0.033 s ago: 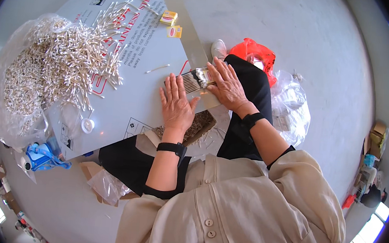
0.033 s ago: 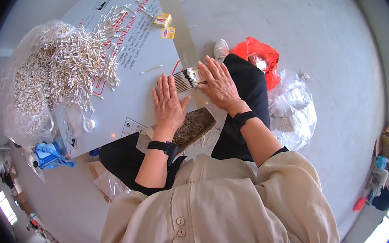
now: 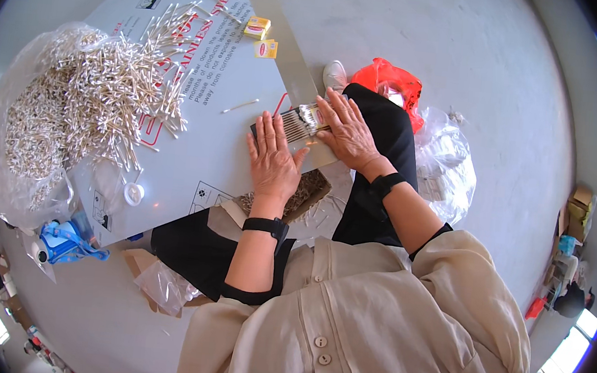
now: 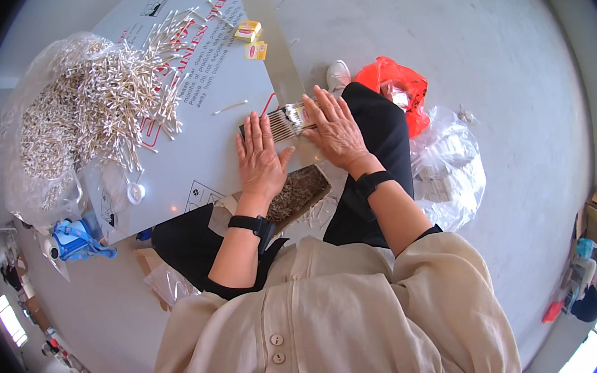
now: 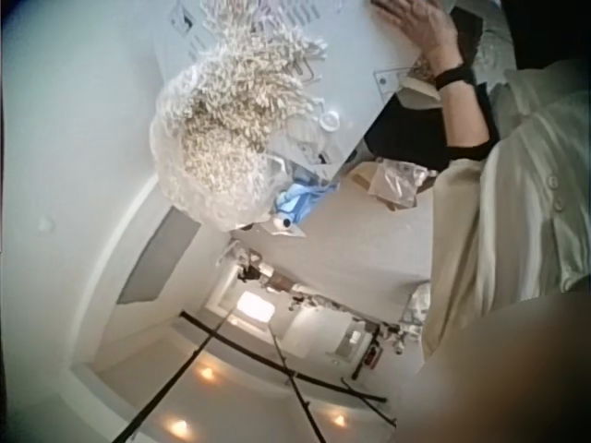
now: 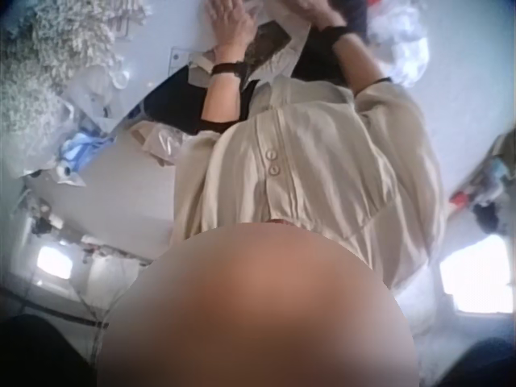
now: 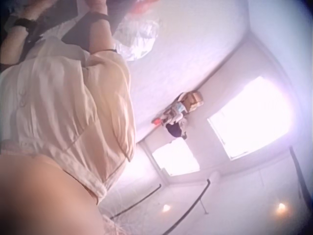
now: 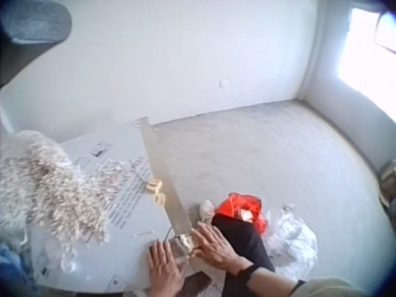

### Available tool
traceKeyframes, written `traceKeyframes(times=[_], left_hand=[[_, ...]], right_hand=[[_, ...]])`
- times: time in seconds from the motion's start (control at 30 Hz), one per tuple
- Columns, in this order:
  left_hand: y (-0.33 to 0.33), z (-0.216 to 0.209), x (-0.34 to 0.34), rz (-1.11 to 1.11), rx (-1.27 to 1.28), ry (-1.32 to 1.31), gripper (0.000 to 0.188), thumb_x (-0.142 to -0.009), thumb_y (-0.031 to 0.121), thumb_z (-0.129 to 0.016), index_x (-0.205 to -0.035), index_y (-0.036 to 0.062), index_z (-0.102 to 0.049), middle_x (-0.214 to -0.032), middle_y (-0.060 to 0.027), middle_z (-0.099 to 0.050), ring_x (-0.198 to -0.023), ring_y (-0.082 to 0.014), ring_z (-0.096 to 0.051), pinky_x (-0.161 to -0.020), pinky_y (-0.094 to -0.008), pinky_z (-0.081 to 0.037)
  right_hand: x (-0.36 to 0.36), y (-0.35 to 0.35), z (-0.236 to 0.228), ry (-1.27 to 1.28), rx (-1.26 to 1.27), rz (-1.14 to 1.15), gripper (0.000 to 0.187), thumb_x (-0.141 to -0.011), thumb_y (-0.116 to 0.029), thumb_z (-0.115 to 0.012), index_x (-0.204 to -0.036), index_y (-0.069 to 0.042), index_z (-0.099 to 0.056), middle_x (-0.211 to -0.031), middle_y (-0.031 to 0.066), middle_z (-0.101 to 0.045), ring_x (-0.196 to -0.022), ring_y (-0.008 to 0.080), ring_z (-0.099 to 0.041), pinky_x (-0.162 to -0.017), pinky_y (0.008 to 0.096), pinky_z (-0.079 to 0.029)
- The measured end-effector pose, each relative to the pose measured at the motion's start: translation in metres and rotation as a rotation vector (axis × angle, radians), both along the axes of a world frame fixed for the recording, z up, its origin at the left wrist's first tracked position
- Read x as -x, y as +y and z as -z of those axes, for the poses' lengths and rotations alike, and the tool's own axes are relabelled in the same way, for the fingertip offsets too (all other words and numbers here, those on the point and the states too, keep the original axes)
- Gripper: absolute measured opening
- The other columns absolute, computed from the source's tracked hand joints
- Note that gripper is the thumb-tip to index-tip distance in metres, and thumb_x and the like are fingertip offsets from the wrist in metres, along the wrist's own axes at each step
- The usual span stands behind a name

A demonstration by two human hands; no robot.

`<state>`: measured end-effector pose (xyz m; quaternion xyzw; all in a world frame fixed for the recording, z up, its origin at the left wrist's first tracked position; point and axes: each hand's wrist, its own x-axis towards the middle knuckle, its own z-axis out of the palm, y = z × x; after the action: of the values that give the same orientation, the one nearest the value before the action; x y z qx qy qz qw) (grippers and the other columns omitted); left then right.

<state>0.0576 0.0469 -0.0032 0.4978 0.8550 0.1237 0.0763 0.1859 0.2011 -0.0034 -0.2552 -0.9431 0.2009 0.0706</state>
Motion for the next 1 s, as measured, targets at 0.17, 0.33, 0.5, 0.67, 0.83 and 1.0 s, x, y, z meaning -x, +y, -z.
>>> traceKeyframes(times=[0.17,0.33,0.5,0.67,0.83,1.0], left_hand=[[0.018,0.000,-0.012,0.019,-0.020,0.013,0.083,-0.095,0.052,-0.050,-0.153,-0.0002,-0.020,-0.160,-0.0205,-0.018,-0.150,-0.0324,-0.015,-0.120,-0.0510,-0.010],[0.025,0.001,-0.015,0.002,-0.061,0.008,0.081,-0.096,0.050,-0.049,-0.153,-0.0001,-0.021,-0.160,-0.0213,-0.018,-0.149,-0.0331,-0.017,-0.120,-0.0510,-0.011],[0.018,0.005,-0.006,-0.234,-0.742,-0.547,0.068,-0.104,0.039,-0.040,-0.154,-0.0011,-0.018,-0.160,-0.0214,-0.017,-0.149,-0.0326,-0.018,-0.120,-0.0464,-0.014],[0.033,0.009,-0.006,-0.277,-0.926,-0.794,0.064,-0.106,0.035,-0.036,-0.153,-0.0021,-0.017,-0.160,-0.0197,-0.017,-0.148,-0.0297,-0.020,-0.120,-0.0433,-0.020],[0.039,0.010,-0.011,-0.307,-0.961,-0.830,0.062,-0.106,0.034,-0.035,-0.153,-0.0029,-0.018,-0.159,-0.0204,-0.020,-0.147,-0.0299,-0.022,-0.120,-0.0413,-0.020],[0.046,0.010,-0.016,-0.330,-0.967,-0.814,0.061,-0.106,0.035,-0.034,-0.152,-0.0026,-0.021,-0.158,-0.0212,-0.022,-0.147,-0.0303,-0.024,-0.120,-0.0407,-0.020]], right_hand=[[0.000,0.000,0.001,0.006,0.002,0.000,0.069,-0.092,-0.036,-0.059,-0.152,-0.013,-0.031,-0.159,0.0122,-0.023,-0.147,0.0278,-0.023,-0.121,0.0434,-0.017],[-0.001,0.002,0.002,0.129,0.015,-0.020,0.064,-0.093,-0.035,-0.058,-0.149,-0.011,-0.037,-0.157,0.0147,-0.029,-0.145,0.0304,-0.026,-0.121,0.0424,-0.019],[-0.002,0.010,0.008,0.463,0.342,0.239,0.056,-0.097,-0.033,-0.057,-0.146,-0.010,-0.043,-0.154,0.0147,-0.035,-0.142,0.0271,-0.034,-0.117,0.0376,-0.025],[0.017,0.013,0.024,1.002,1.423,0.569,0.050,-0.102,-0.023,-0.054,-0.148,-0.007,-0.041,-0.142,0.0078,-0.052,-0.128,0.0142,-0.047,-0.109,0.0289,-0.037],[0.022,0.007,0.039,0.984,1.406,0.436,0.042,-0.101,-0.023,-0.056,-0.138,-0.003,-0.053,-0.132,0.0064,-0.058,-0.117,0.0141,-0.055,-0.101,0.0295,-0.045],[0.023,0.006,0.042,0.987,1.417,0.416,0.041,-0.102,-0.022,-0.054,-0.138,-0.003,-0.053,-0.132,0.0071,-0.059,-0.118,0.0148,-0.055,-0.102,0.0298,-0.045]])
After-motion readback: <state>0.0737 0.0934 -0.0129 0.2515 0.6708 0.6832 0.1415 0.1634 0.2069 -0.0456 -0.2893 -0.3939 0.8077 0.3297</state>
